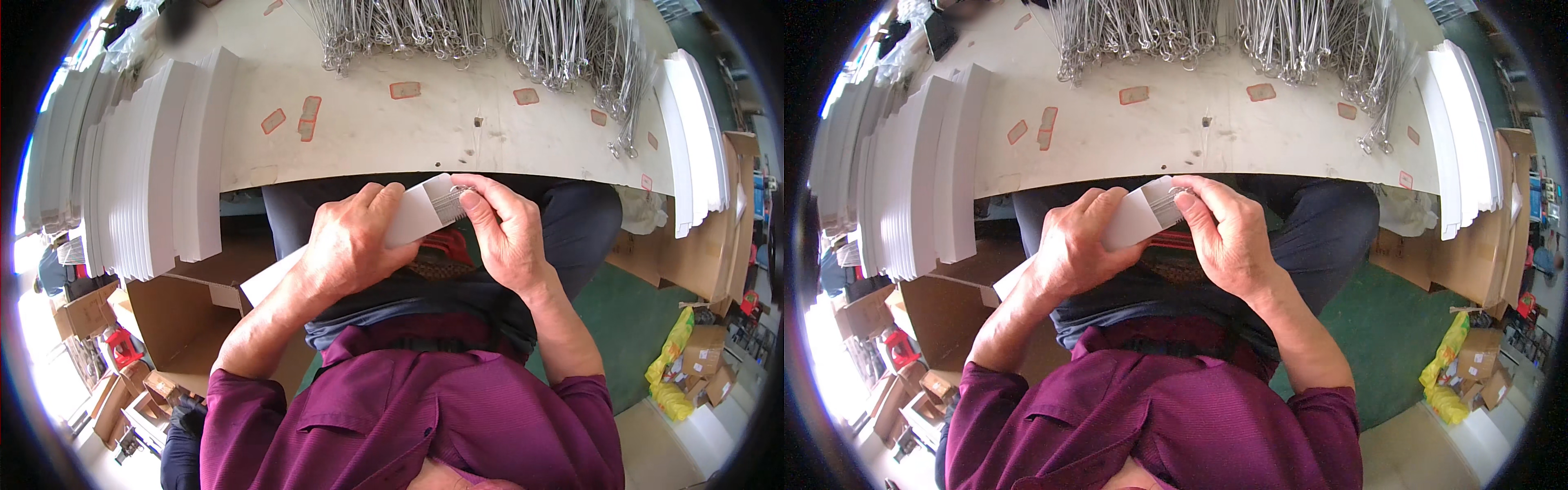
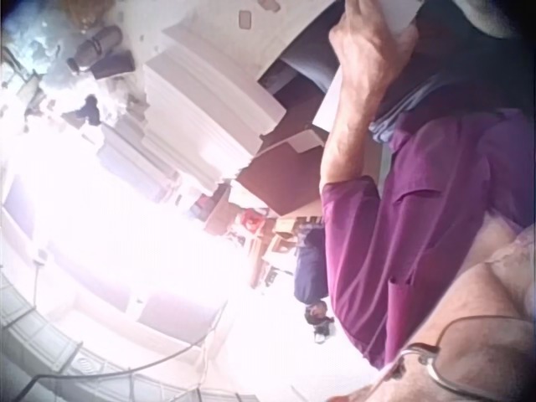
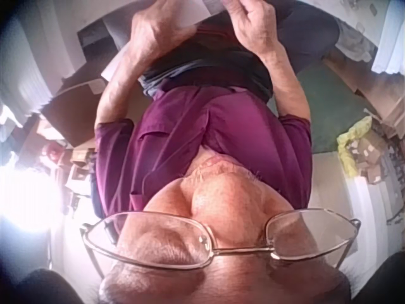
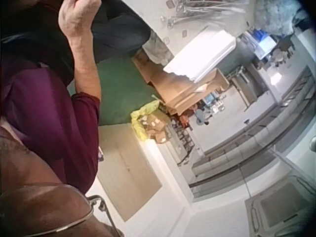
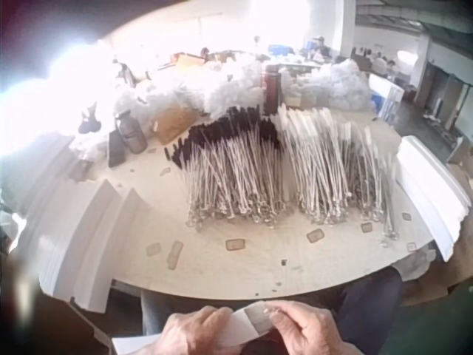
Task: The person is counting and inserting small industrial cleaning brushes into rectangular white cardboard sleeves.
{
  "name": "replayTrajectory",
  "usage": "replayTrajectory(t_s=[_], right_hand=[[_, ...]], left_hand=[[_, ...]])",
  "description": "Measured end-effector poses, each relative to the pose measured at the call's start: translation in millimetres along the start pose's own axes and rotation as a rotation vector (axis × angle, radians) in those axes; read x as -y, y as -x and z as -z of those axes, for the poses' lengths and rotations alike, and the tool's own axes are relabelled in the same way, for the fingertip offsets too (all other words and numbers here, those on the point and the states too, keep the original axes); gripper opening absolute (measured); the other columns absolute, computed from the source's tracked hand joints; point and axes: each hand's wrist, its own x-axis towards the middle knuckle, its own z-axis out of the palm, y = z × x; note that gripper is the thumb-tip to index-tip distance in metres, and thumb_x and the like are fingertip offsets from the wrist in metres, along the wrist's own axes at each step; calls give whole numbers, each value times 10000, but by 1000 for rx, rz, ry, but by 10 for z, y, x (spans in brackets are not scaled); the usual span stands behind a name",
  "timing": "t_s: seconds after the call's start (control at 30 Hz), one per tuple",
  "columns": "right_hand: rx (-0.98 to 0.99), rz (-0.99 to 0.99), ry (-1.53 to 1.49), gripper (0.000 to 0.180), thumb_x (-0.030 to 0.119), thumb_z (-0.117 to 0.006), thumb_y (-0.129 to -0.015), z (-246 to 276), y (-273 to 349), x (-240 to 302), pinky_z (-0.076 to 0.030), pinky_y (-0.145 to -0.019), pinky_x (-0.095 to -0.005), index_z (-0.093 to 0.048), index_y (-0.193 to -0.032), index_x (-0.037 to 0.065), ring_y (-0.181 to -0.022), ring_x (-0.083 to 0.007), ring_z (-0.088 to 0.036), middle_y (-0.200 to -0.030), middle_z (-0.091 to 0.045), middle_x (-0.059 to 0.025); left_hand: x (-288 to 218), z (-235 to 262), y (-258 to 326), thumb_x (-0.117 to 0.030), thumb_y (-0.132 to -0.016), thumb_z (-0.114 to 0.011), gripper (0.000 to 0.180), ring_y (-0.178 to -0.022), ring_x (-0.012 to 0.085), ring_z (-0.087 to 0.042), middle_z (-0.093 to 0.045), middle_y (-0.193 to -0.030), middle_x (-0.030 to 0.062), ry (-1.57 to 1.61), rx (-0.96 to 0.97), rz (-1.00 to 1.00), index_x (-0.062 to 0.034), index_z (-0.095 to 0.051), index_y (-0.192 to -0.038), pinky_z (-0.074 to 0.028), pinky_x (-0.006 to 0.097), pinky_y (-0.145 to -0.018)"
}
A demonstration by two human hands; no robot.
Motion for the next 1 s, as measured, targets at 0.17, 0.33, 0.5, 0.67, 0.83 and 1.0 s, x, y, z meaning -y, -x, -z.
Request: replayTrajectory(t_s=[0.17, 0.33, 0.5, 0.67, 0.83, 1.0], right_hand=[[1, 56, -114, 201, 129, -654, -1022, 75, -35, -28, -559, -739, -304, -707, -1152, -14, -799, -186, -710, -947, -748, -146], [-97, -46, -236, 186, 97, -684, -995, 3, 23, -58, -569, -793, -298, -713, -1136, -21, -890, -192, -726, -1003, -751, -148], [-141, 230, 50, 223, 100, -653, -1000, -111, -3, -25, -563, -934, -407, -690, -1173, -36, -1055, -376, -712, -1128, -720, -223], [-56, 282, 179, 418, 171, -679, -989, -240, 86, -66, -495, -1055, -434, -601, -1330, -58, -1266, -408, -590, -1409, -568, -250], [74, 228, 114, 459, 227, -738, -945, -109, 78, -69, -449, -1105, -460, -638, -1297, -50, -1306, -424, -535, -1441, -528, -260], [123, 301, 230, 461, 201, -785, -887, -133, 74, 14, -462, -1092, -453, -663, -1267, -31, -1282, -415, -556, -1450, -517, -260]], left_hand=[[2, -7, 6, -195, -713, -877, 526, -799, 353, -723, -690, -934, 158, -13, -42, -10, -17, -638, -1147, -602, 436, -661], [-26, -8, -12, -196, -707, -881, 538, -805, 351, -725, -696, -946, 162, 1, -28, -6, -12, -638, -1151, -604, 433, -670], [-11, -64, -18, -188, -695, -831, 551, -751, 356, -711, -677, -912, 162, 44, -56, -32, 7, -610, -1161, -593, 446, -625], [26, -92, 9, -196, -695, -834, 547, -735, 362, -709, -674, -888, 163, 52, -58, -8, 1, -612, -1155, -587, 454, -602], [28, -99, 51, -197, -683, -860, 571, -771, 359, -719, -687, -921, 162, 66, -51, 24, 1, -625, -1164, -598, 440, -635], [60, -143, 80, -205, -686, -852, 582, -744, 365, -713, -678, -901, 149, 60, -46, -6, -5, -613, -1177, -590, 455, -605]])
